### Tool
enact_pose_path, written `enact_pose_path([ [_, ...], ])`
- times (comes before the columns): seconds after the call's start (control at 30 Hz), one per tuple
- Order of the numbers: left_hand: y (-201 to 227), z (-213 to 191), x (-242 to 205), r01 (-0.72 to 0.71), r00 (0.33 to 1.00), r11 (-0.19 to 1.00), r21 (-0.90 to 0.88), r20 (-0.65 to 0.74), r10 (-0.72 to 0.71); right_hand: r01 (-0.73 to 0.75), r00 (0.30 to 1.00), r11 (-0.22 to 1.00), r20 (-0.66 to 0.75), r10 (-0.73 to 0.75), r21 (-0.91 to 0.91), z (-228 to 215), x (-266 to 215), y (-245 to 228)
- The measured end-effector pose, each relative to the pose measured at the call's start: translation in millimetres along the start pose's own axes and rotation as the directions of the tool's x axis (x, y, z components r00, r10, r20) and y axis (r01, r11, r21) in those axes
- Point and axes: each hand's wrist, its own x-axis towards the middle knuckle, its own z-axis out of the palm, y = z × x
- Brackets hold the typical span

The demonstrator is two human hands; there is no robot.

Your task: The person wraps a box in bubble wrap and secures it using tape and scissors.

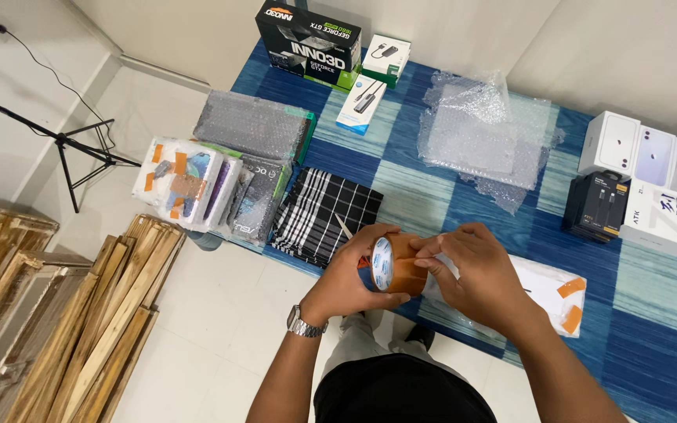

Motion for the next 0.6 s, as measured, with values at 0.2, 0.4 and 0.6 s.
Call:
enact_pose_path([
  [0.2,4,0,-5,-0.092,0.994,0.994,0.065,0.066,0.088,-0.008,0.999,0.998,0.033,0.01,-0.063,12,1,5],
  [0.4,-15,-8,-12,-0.045,0.998,0.996,-0.073,0.047,0.048,0.008,0.993,0.999,0.116,-0.003,-0.041,16,8,11],
  [0.6,-6,-19,-16,0.011,1.0,1.0,0.012,-0.018,-0.011,0.03,0.987,0.997,0.16,-0.017,-0.075,28,21,2],
])
